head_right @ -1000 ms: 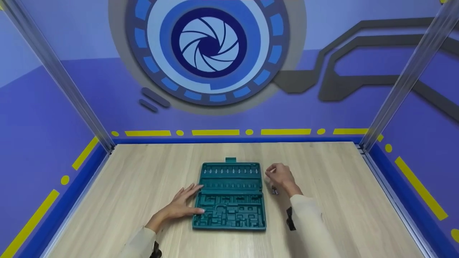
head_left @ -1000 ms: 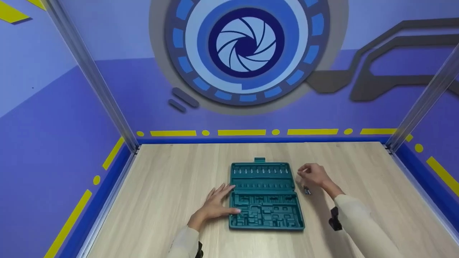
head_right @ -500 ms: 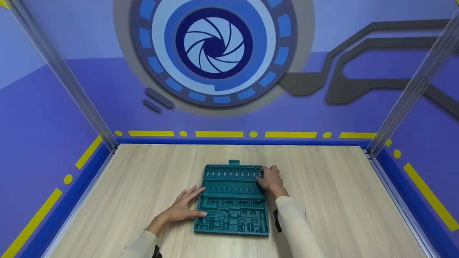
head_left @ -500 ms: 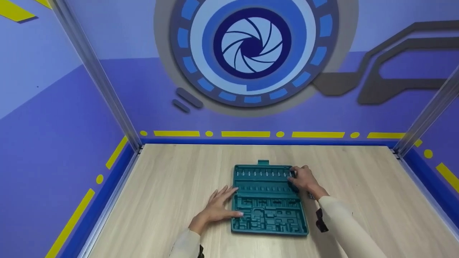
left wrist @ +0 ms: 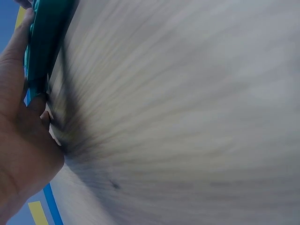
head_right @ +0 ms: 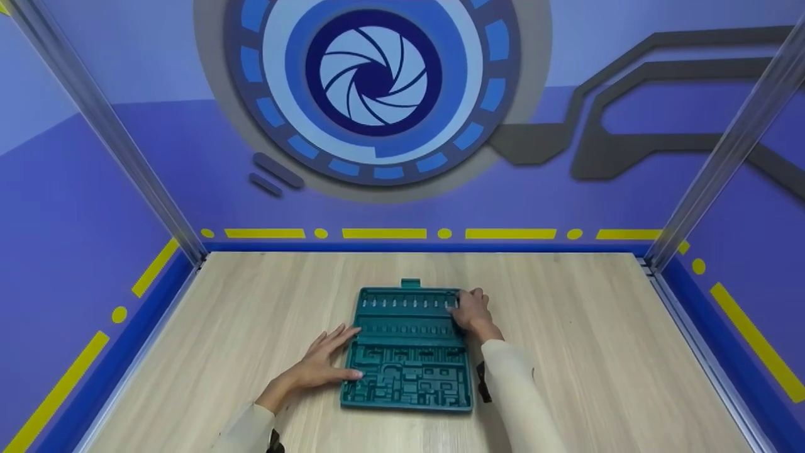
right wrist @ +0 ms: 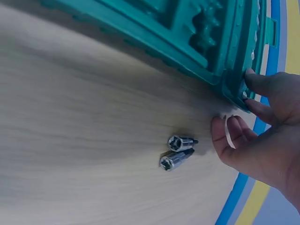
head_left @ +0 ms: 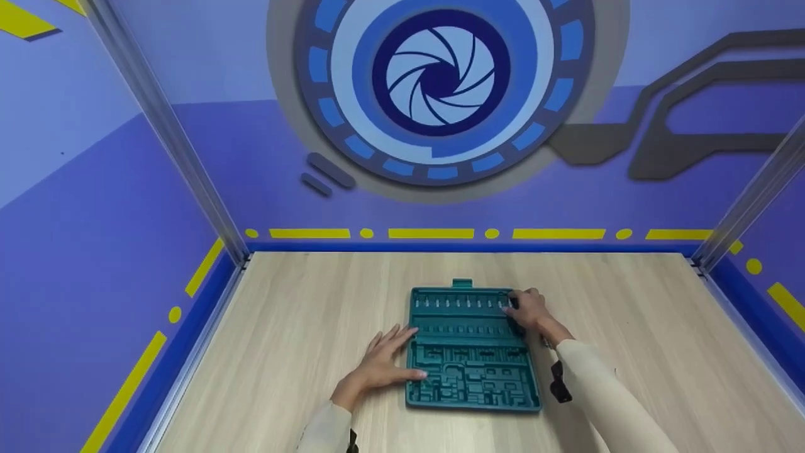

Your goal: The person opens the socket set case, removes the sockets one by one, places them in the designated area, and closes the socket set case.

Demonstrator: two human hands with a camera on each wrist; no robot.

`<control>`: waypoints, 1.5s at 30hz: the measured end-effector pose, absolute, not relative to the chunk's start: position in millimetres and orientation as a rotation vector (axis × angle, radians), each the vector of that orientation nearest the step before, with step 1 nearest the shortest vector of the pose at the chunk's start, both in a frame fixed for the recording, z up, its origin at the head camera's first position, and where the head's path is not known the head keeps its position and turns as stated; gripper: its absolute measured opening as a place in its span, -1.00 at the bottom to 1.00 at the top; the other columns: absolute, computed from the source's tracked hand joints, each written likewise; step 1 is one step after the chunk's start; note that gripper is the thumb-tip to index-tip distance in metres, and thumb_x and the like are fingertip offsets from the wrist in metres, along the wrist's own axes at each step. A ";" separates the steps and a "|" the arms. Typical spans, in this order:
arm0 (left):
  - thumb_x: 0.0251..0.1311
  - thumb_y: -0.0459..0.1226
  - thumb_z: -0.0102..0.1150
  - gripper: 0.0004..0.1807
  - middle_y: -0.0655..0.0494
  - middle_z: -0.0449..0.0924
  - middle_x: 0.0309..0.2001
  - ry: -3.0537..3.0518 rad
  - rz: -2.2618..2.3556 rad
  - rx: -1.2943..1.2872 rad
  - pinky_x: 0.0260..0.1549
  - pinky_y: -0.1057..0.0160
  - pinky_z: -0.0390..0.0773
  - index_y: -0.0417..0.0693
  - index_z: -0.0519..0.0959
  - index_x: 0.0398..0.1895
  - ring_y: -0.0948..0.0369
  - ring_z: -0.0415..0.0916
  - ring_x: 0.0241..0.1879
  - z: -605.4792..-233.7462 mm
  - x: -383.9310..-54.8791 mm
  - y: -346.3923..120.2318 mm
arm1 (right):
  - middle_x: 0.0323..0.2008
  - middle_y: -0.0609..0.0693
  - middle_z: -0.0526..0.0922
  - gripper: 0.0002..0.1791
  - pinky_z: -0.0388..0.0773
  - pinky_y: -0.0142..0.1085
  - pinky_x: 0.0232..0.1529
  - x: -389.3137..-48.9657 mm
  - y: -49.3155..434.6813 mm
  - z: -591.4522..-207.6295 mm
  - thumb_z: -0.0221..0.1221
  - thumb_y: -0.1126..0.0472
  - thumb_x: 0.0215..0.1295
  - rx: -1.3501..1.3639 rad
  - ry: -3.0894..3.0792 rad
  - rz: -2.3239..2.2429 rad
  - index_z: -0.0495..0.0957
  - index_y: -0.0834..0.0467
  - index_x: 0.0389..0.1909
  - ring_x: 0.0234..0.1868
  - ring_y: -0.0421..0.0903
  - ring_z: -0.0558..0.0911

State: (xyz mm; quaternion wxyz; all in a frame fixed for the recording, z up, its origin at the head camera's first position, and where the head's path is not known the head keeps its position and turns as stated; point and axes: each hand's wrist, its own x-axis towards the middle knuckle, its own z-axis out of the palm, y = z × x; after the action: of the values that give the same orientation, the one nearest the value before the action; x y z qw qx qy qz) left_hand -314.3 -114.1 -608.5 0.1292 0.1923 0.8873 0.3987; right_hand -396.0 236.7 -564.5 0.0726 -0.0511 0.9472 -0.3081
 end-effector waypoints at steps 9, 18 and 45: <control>0.08 0.20 0.44 0.08 -0.03 0.06 0.64 2.607 1.126 0.553 0.60 -0.24 -0.27 0.10 0.16 0.62 -0.11 -0.14 0.65 -605.8 -313.7 -113.3 | 0.32 0.54 0.26 -0.46 0.34 0.30 0.38 -393.8 230.6 -555.1 0.13 0.30 0.49 -0.035 2.813 -0.886 0.33 0.47 0.38 0.34 0.40 0.30; 0.10 0.18 0.44 0.07 -0.02 0.07 0.64 2.611 1.135 0.571 0.60 -0.24 -0.27 0.07 0.16 0.62 -0.10 -0.13 0.65 -606.5 -314.7 -113.2 | 0.33 0.57 0.20 -0.44 0.24 0.32 0.42 -392.9 228.8 -553.8 0.06 0.27 0.54 0.059 2.728 -0.928 0.27 0.41 0.45 0.35 0.44 0.21; 0.08 0.20 0.44 0.06 -0.09 0.13 0.61 2.645 1.090 0.569 0.59 -0.28 -0.17 0.03 0.21 0.59 -0.16 -0.04 0.62 -602.1 -313.8 -111.1 | 0.11 0.47 0.53 -0.71 0.49 0.17 0.28 -388.0 227.5 -570.2 0.18 0.52 0.28 0.184 2.809 -1.343 0.51 0.48 0.02 0.15 0.29 0.52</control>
State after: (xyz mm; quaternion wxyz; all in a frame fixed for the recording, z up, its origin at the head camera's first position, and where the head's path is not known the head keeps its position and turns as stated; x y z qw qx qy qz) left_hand -313.8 -111.1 -602.1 0.1119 0.1939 0.9011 0.3714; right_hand -388.0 227.5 -570.2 0.0111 0.0591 0.9005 -0.4306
